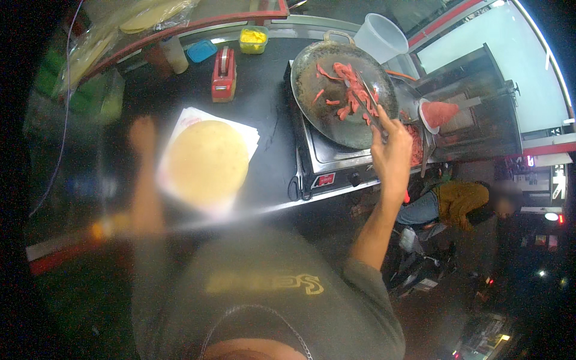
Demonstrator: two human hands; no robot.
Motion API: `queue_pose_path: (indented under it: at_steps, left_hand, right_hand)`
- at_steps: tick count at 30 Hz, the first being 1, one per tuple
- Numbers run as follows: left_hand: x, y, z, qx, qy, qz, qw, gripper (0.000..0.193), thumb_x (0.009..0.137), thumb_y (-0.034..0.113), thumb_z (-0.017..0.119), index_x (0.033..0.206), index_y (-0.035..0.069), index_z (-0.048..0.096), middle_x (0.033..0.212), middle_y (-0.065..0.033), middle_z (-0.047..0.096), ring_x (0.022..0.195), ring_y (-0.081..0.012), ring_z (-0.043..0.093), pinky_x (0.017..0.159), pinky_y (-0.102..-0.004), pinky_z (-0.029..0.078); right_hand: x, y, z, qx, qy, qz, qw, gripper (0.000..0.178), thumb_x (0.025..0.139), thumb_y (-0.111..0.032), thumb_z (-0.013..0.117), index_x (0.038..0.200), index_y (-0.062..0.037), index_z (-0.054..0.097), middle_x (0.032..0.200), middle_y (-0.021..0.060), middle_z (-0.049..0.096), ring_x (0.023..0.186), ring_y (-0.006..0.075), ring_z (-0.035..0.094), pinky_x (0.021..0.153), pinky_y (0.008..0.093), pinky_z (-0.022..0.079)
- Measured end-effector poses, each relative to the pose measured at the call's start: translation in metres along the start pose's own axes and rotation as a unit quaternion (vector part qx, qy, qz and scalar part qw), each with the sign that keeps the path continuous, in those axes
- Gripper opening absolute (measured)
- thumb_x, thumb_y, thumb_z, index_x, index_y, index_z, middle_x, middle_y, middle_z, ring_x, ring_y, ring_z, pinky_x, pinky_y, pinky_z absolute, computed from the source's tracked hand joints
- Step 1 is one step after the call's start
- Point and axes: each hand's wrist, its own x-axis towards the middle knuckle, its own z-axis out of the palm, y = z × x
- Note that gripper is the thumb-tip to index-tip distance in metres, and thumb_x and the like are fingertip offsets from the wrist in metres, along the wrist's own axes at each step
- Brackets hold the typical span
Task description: The person cooks a tortilla on a flat griddle, then places it on a paper wrapper. They add shredded lettuce, cooked red meat, and sauces to assemble a taco.
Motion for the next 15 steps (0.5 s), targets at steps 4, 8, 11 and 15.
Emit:
queue_pose_path:
  at_steps: [4,8,11,15]
  left_hand:
    - [0.002,0.003,-0.001,0.018,0.008,0.003,1.000,0.040,0.106,0.042,0.061,0.098,0.007,0.081,0.106,-0.0239,0.082,0.103,-0.0506,0.077,0.091,-0.0592,0.059]
    - [-0.002,0.006,-0.006,0.029,0.000,-0.004,1.000,0.039,0.106,0.041,0.062,0.099,0.008,0.082,0.107,-0.0245,0.082,0.104,-0.0511,0.077,0.092,-0.0593,0.059]
    - [-0.006,0.008,-0.009,0.001,0.022,0.004,1.000,0.038,0.105,0.041,0.063,0.099,0.009,0.082,0.105,-0.0241,0.082,0.103,-0.0511,0.077,0.092,-0.0590,0.059]
    - [-0.006,0.008,-0.012,-0.014,0.017,-0.012,1.000,0.043,0.106,0.046,0.060,0.103,0.010,0.084,0.105,-0.0244,0.082,0.104,-0.0504,0.078,0.094,-0.0590,0.060]
  right_hand:
    - [0.004,0.010,-0.047,-0.100,-0.090,-0.006,0.991,0.054,0.096,0.001,0.077,0.149,-0.0084,0.074,0.115,0.0282,0.075,0.103,0.0448,0.075,0.093,0.0453,0.057]
    - [-0.006,0.023,-0.080,-0.044,-0.044,-0.020,0.998,0.047,0.101,-0.002,0.075,0.148,0.0007,0.072,0.116,0.0219,0.081,0.101,0.0372,0.078,0.096,0.0423,0.058]
    - [-0.027,0.046,-0.077,0.116,0.078,0.025,0.990,0.034,0.107,-0.010,0.076,0.136,0.0078,0.077,0.108,0.0072,0.081,0.096,0.0176,0.073,0.089,0.0360,0.059]
    - [-0.088,0.092,-0.030,0.347,0.020,0.144,0.927,0.019,0.107,-0.020,0.081,0.107,-0.0017,0.078,0.095,0.0005,0.070,0.082,0.0065,0.062,0.070,0.0278,0.047]
